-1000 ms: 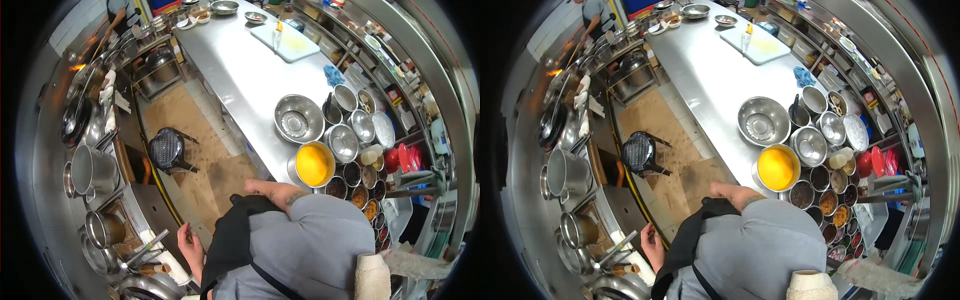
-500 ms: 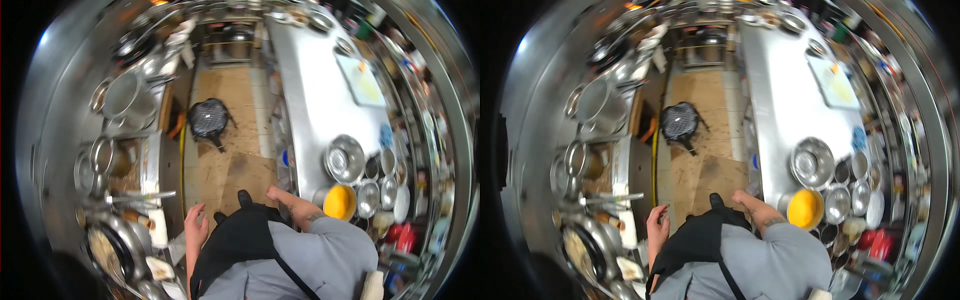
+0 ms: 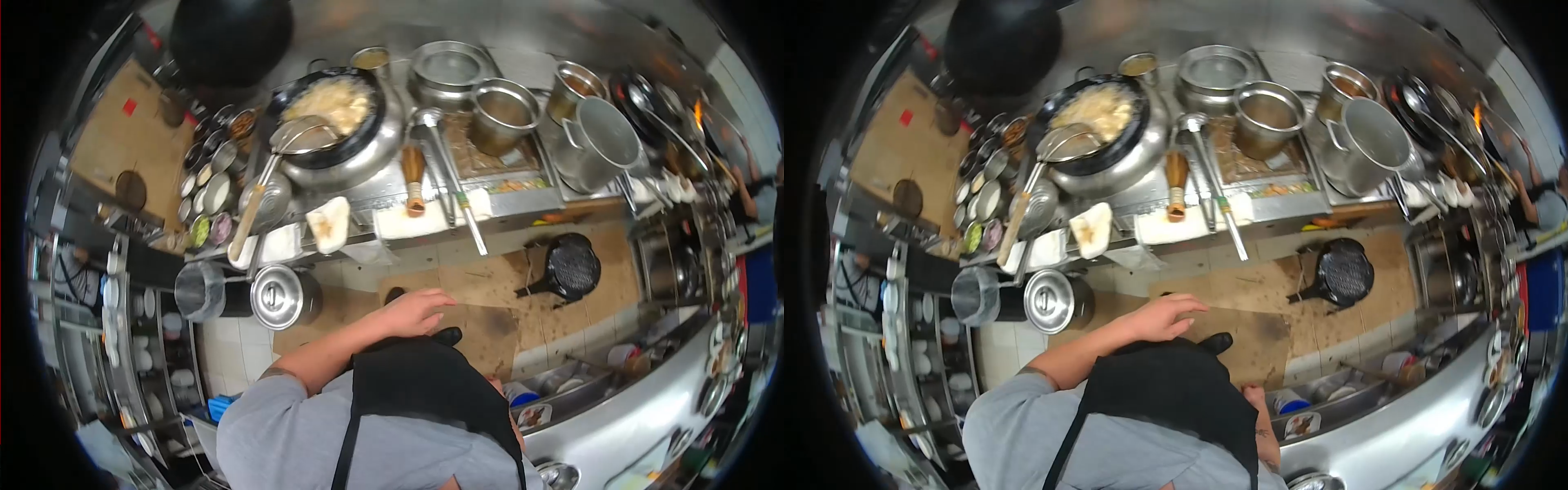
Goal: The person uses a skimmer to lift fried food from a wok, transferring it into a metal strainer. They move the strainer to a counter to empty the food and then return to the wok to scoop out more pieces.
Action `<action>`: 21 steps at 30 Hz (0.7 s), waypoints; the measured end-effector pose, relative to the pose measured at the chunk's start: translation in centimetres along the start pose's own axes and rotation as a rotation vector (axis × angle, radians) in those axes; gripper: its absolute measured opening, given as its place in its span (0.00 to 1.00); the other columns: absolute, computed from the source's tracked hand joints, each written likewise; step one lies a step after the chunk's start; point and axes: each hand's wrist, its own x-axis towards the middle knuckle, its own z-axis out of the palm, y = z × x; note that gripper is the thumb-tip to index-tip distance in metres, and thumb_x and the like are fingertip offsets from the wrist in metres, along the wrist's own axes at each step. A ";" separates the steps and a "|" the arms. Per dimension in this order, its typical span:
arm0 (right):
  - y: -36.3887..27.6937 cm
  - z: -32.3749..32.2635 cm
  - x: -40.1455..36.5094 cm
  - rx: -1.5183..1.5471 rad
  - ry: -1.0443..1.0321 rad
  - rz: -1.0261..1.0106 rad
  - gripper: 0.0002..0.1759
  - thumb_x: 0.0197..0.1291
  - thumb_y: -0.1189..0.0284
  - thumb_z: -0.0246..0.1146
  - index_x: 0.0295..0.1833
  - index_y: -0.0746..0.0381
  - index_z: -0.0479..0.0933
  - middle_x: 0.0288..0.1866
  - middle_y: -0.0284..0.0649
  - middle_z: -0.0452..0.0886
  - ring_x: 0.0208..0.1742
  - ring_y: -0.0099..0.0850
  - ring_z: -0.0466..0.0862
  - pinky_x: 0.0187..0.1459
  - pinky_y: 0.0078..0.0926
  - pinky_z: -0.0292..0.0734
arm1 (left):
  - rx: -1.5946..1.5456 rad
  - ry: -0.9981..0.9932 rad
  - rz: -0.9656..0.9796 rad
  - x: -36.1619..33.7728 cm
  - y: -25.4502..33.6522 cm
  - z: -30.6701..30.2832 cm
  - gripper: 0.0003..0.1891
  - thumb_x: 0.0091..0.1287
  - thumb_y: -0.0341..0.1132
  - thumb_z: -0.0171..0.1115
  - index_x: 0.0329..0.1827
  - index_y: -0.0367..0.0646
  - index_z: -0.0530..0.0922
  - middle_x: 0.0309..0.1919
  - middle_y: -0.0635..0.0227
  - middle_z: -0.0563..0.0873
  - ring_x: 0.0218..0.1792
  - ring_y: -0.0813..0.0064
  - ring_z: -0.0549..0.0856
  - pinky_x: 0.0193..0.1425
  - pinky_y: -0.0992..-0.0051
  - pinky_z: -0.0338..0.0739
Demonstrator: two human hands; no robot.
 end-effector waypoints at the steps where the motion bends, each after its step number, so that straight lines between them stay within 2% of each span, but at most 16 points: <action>1: -2.4 -0.5 -0.8 -0.082 -0.025 -0.018 0.09 0.67 0.73 0.59 0.46 0.61 0.83 0.28 0.40 0.82 0.26 0.35 0.83 0.24 0.36 0.77 | 0.014 0.037 -0.032 -1.2 -0.7 -0.8 0.21 0.70 0.32 0.60 0.65 0.41 0.77 0.59 0.53 0.81 0.61 0.50 0.80 0.66 0.60 0.75; 4: -9.3 -1.5 0.2 0.089 -0.115 0.169 0.08 0.68 0.73 0.59 0.49 0.59 0.81 0.32 0.40 0.82 0.26 0.36 0.82 0.24 0.35 0.78 | 0.126 0.195 -0.119 -5.9 -3.3 -4.6 0.22 0.68 0.32 0.61 0.65 0.40 0.76 0.60 0.53 0.80 0.62 0.49 0.79 0.69 0.59 0.74; 7: -16.8 -0.6 1.6 0.162 -0.043 0.189 0.11 0.70 0.73 0.59 0.55 0.60 0.78 0.37 0.42 0.83 0.29 0.34 0.84 0.25 0.33 0.78 | 0.298 0.423 -0.218 -11.5 -6.4 -10.7 0.25 0.64 0.32 0.65 0.65 0.39 0.76 0.62 0.50 0.80 0.65 0.48 0.78 0.72 0.58 0.72; 8: -19.1 -0.2 2.1 0.211 -0.025 0.175 0.12 0.70 0.72 0.59 0.56 0.59 0.78 0.37 0.41 0.83 0.30 0.34 0.84 0.25 0.32 0.78 | 0.328 0.488 -0.317 -13.6 -6.5 -13.0 0.27 0.62 0.33 0.67 0.66 0.39 0.76 0.62 0.48 0.79 0.65 0.48 0.78 0.72 0.58 0.72; 10: -23.5 1.2 4.1 0.092 -0.036 0.084 0.16 0.72 0.67 0.59 0.61 0.59 0.77 0.43 0.40 0.86 0.35 0.34 0.87 0.33 0.34 0.80 | 0.453 0.672 -0.393 -18.0 -9.4 -16.3 0.29 0.60 0.33 0.69 0.67 0.38 0.75 0.63 0.48 0.78 0.65 0.47 0.76 0.72 0.58 0.72; 12: -29.0 4.3 4.2 0.086 -0.063 -0.006 0.17 0.72 0.66 0.59 0.61 0.61 0.77 0.46 0.40 0.86 0.38 0.32 0.87 0.34 0.31 0.80 | 0.493 0.799 -0.489 -22.5 -12.0 -19.8 0.33 0.58 0.36 0.72 0.68 0.39 0.74 0.66 0.50 0.76 0.66 0.48 0.75 0.72 0.58 0.71; 14: -35.0 8.1 3.0 0.045 -0.132 -0.158 0.15 0.70 0.69 0.63 0.58 0.62 0.79 0.44 0.38 0.85 0.37 0.29 0.85 0.33 0.28 0.80 | 0.659 0.914 -0.671 -26.1 -15.4 -22.1 0.37 0.56 0.37 0.73 0.70 0.40 0.71 0.66 0.50 0.75 0.67 0.48 0.74 0.72 0.58 0.72; 17: -44.5 14.1 -0.3 -0.110 -0.279 -0.407 0.17 0.70 0.67 0.64 0.61 0.63 0.79 0.46 0.37 0.85 0.40 0.26 0.85 0.37 0.26 0.80 | 0.634 0.893 -0.937 -29.2 -17.6 -24.9 0.41 0.54 0.37 0.74 0.73 0.40 0.68 0.68 0.49 0.74 0.65 0.47 0.77 0.70 0.57 0.74; 20: -51.7 20.0 -2.0 -0.262 -0.410 -0.665 0.19 0.72 0.66 0.63 0.62 0.63 0.78 0.48 0.36 0.85 0.43 0.25 0.85 0.41 0.25 0.80 | 0.401 0.925 -0.825 -32.0 -25.6 -25.8 0.44 0.52 0.37 0.75 0.74 0.40 0.67 0.63 0.45 0.79 0.59 0.46 0.82 0.66 0.57 0.77; 21: -54.0 21.8 -3.5 -0.297 -0.427 -0.725 0.19 0.72 0.66 0.63 0.63 0.63 0.78 0.48 0.35 0.85 0.43 0.24 0.85 0.41 0.25 0.80 | 0.302 0.887 -0.805 -32.4 -26.1 -26.4 0.42 0.52 0.38 0.75 0.72 0.38 0.68 0.56 0.43 0.84 0.51 0.44 0.86 0.61 0.58 0.80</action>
